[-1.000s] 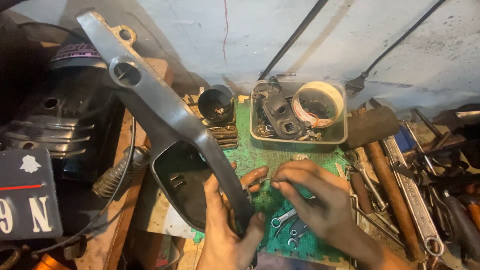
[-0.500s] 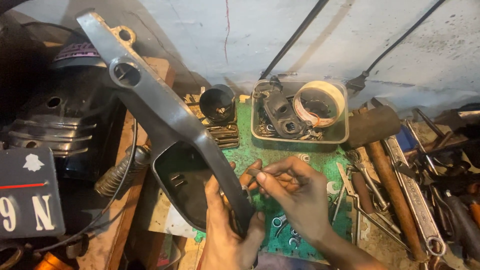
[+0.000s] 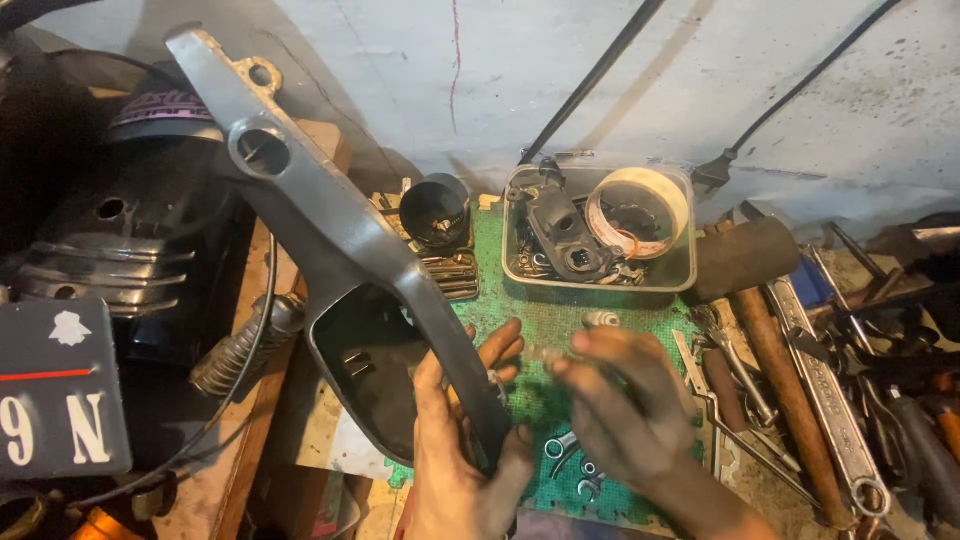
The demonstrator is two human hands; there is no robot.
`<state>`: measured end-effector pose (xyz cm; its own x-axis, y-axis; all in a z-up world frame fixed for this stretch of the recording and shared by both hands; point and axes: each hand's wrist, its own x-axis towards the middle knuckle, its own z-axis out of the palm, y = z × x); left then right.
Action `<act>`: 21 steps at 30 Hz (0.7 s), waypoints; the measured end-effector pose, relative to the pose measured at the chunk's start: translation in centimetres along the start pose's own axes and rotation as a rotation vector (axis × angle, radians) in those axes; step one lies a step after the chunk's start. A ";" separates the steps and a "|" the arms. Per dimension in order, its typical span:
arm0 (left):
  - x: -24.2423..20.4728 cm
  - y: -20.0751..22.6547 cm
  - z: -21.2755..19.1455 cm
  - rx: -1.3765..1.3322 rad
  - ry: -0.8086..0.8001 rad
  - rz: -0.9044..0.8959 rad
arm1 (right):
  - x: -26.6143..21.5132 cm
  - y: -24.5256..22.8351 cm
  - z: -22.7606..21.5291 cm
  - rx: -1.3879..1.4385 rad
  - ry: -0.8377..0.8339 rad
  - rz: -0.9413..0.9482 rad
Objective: The person holds a black motorcycle part and applies a white liquid from a bottle to a specific area. They then use a small metal tool to spread the liquid and a cloth to wipe the surface. The person repeats the application and wiping process on the part.
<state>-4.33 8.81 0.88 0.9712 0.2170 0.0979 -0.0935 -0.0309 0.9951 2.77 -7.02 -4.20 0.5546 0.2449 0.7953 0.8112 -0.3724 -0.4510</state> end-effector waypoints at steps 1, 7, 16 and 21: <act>0.1 0.1 0.0 -0.019 0.005 -0.004 | -1.3 0.2 -0.1 -0.046 -0.016 -0.057; -0.9 -2.2 -1.3 -0.256 0.016 -0.010 | 1.2 -2.4 -0.7 0.111 -0.097 0.009; 0.3 0.5 -1.1 -0.205 0.115 0.017 | 1.7 -4.3 0.3 1.291 0.026 1.177; 1.0 1.0 -1.1 -0.069 0.157 0.017 | 1.1 -4.5 0.6 1.278 0.032 1.366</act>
<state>-3.69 10.04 1.94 0.9237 0.3673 0.1094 -0.1292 0.0298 0.9912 -0.13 -4.58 -1.51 0.8665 0.3741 -0.3306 -0.4935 0.5418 -0.6803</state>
